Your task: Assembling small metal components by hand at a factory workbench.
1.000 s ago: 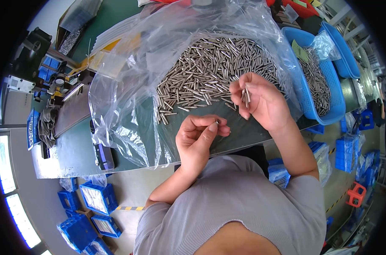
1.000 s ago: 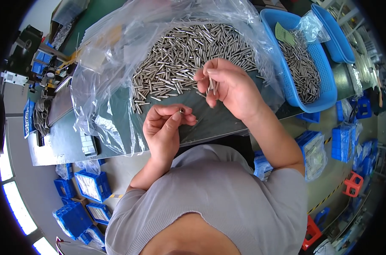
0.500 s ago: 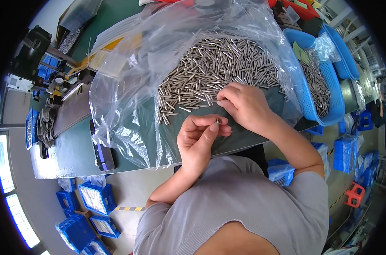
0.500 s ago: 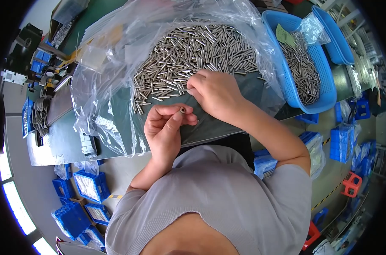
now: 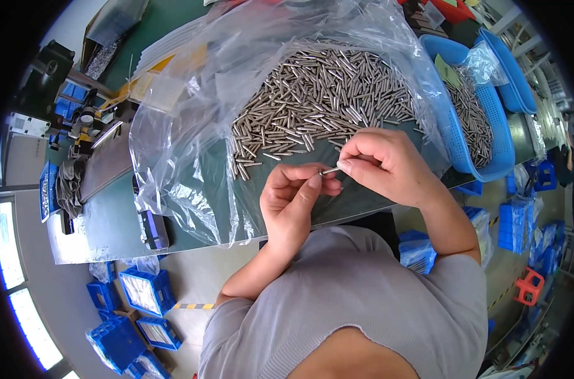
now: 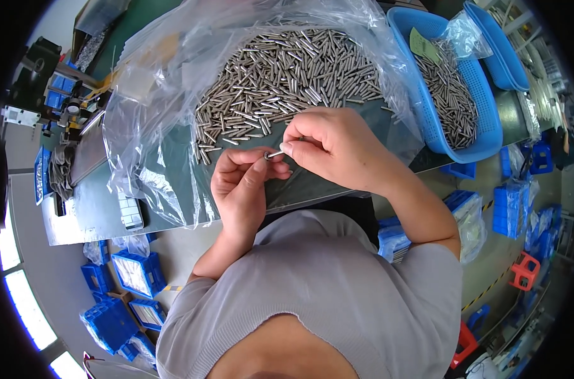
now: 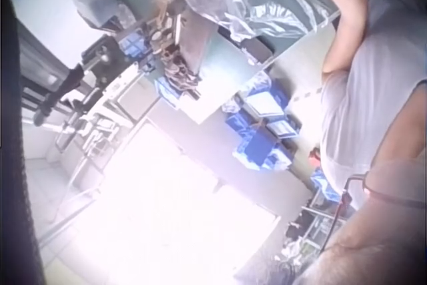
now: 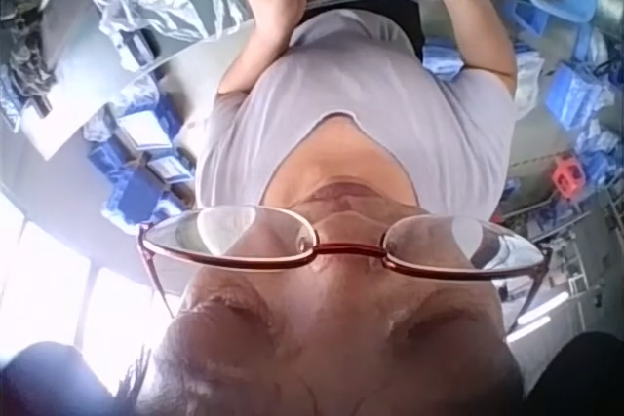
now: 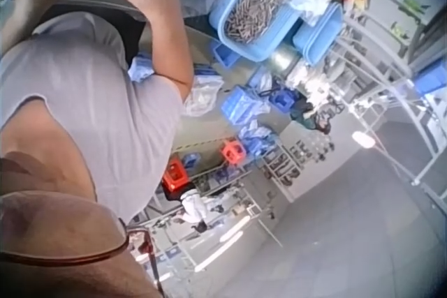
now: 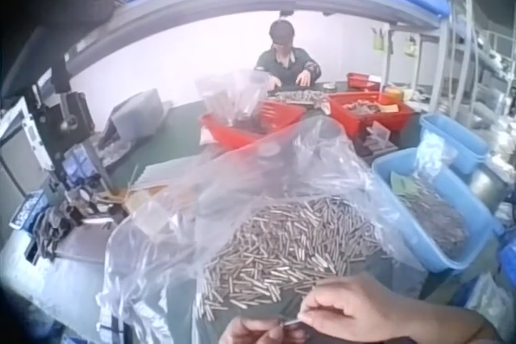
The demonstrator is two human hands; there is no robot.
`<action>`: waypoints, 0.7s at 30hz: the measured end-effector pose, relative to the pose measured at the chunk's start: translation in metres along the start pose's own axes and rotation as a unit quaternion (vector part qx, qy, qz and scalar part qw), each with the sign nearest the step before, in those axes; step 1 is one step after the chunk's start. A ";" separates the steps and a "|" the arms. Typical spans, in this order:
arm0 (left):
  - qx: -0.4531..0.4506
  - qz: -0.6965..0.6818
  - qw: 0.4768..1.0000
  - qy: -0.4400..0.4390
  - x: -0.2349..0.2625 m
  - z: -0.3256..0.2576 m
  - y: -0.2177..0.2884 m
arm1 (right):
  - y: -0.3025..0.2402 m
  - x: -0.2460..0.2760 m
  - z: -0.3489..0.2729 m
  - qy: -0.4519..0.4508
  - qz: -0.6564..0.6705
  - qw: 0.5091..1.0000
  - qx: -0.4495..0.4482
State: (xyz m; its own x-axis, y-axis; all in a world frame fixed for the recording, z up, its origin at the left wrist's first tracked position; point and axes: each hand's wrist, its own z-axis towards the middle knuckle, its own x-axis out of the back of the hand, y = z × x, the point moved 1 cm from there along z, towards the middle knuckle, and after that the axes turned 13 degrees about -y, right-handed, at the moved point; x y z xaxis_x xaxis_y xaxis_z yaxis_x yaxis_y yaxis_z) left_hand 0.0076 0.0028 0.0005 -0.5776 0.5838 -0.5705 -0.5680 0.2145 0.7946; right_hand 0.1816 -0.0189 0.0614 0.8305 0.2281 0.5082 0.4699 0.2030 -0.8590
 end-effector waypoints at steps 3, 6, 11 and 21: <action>0.004 0.007 1.000 -0.001 0.000 -0.001 -0.001 | -0.001 0.001 0.001 -0.009 -0.044 0.999 0.013; 0.010 0.020 1.000 -0.009 0.001 -0.002 -0.001 | -0.007 -0.001 0.005 -0.022 -0.067 0.997 0.036; 0.019 0.017 1.000 -0.011 0.003 -0.002 0.000 | 0.002 -0.008 0.009 -0.048 0.153 0.985 -0.057; 0.021 0.030 0.999 -0.009 0.001 -0.001 -0.001 | 0.013 -0.021 0.008 -0.034 0.248 0.967 -0.043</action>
State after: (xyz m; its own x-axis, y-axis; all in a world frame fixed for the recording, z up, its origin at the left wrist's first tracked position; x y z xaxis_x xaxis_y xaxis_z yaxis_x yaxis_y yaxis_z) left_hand 0.0066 0.0027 -0.0010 -0.5985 0.6112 -0.5179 -0.5078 0.2105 0.8353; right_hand 0.1678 -0.0134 0.0403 0.9396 0.3406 0.0324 0.0443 -0.0272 -0.9986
